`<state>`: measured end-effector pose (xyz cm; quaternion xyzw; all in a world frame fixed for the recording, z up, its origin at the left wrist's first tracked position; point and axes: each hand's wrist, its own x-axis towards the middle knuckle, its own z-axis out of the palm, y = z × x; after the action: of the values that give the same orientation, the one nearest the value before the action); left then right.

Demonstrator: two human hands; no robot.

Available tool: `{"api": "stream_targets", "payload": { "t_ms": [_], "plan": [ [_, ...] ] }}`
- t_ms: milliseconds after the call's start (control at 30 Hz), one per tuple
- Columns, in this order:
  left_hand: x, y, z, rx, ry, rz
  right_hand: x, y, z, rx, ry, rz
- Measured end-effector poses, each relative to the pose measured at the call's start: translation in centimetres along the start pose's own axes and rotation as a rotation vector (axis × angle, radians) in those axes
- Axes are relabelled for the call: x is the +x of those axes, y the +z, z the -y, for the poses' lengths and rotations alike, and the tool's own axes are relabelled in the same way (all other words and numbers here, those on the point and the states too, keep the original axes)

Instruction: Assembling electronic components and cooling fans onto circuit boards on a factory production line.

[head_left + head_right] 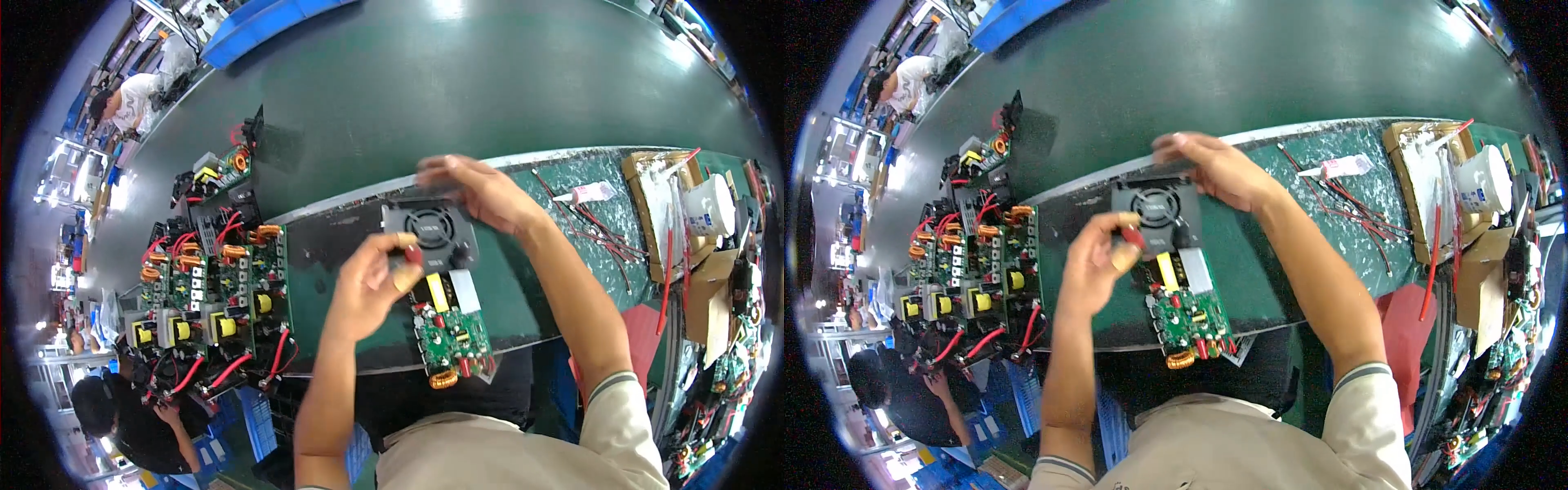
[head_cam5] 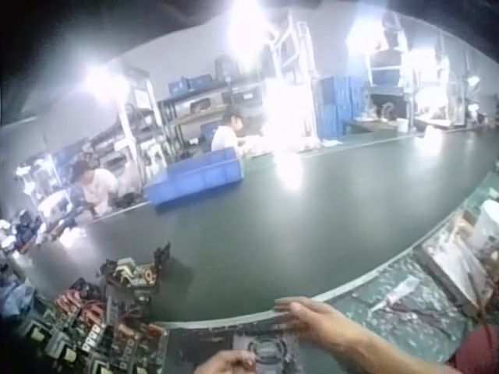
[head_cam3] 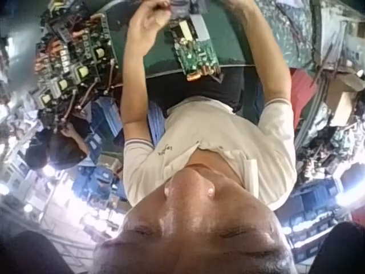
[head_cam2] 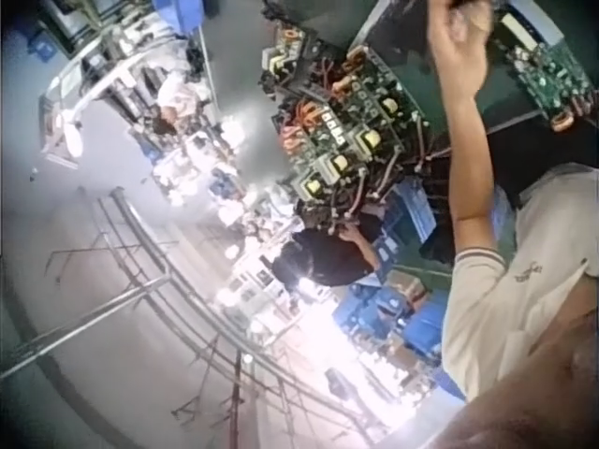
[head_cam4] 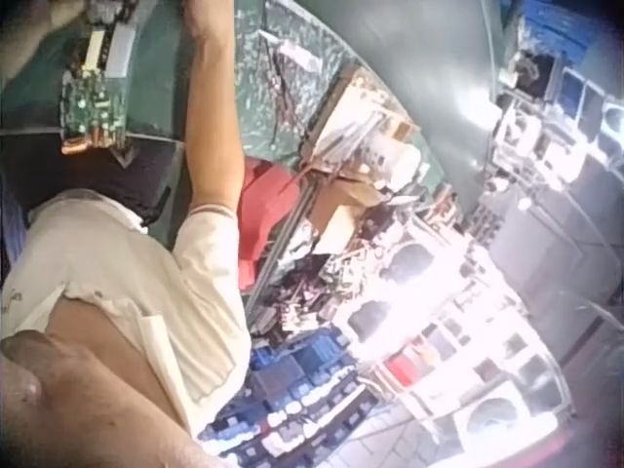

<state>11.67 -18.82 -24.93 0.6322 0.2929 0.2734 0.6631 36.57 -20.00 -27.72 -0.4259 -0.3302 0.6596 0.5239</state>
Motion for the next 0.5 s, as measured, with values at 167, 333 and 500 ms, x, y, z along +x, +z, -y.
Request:
{"api": "stream_targets", "payload": {
  "t_ms": [167,333,500],
  "plan": [
    [-1.2,1.1,2.8,-0.069,0.199,0.071,3.1,1.7,0.7,0.050,0.404,0.612],
    [-1.2,0.5,3.5,0.030,0.312,0.072,3.9,1.6,0.3,-0.484,0.449,0.327],
    [-1.0,0.2,3.8,-0.057,0.322,-0.078,1.5,-1.2,1.7,-0.498,0.294,0.247]
  ]
}}
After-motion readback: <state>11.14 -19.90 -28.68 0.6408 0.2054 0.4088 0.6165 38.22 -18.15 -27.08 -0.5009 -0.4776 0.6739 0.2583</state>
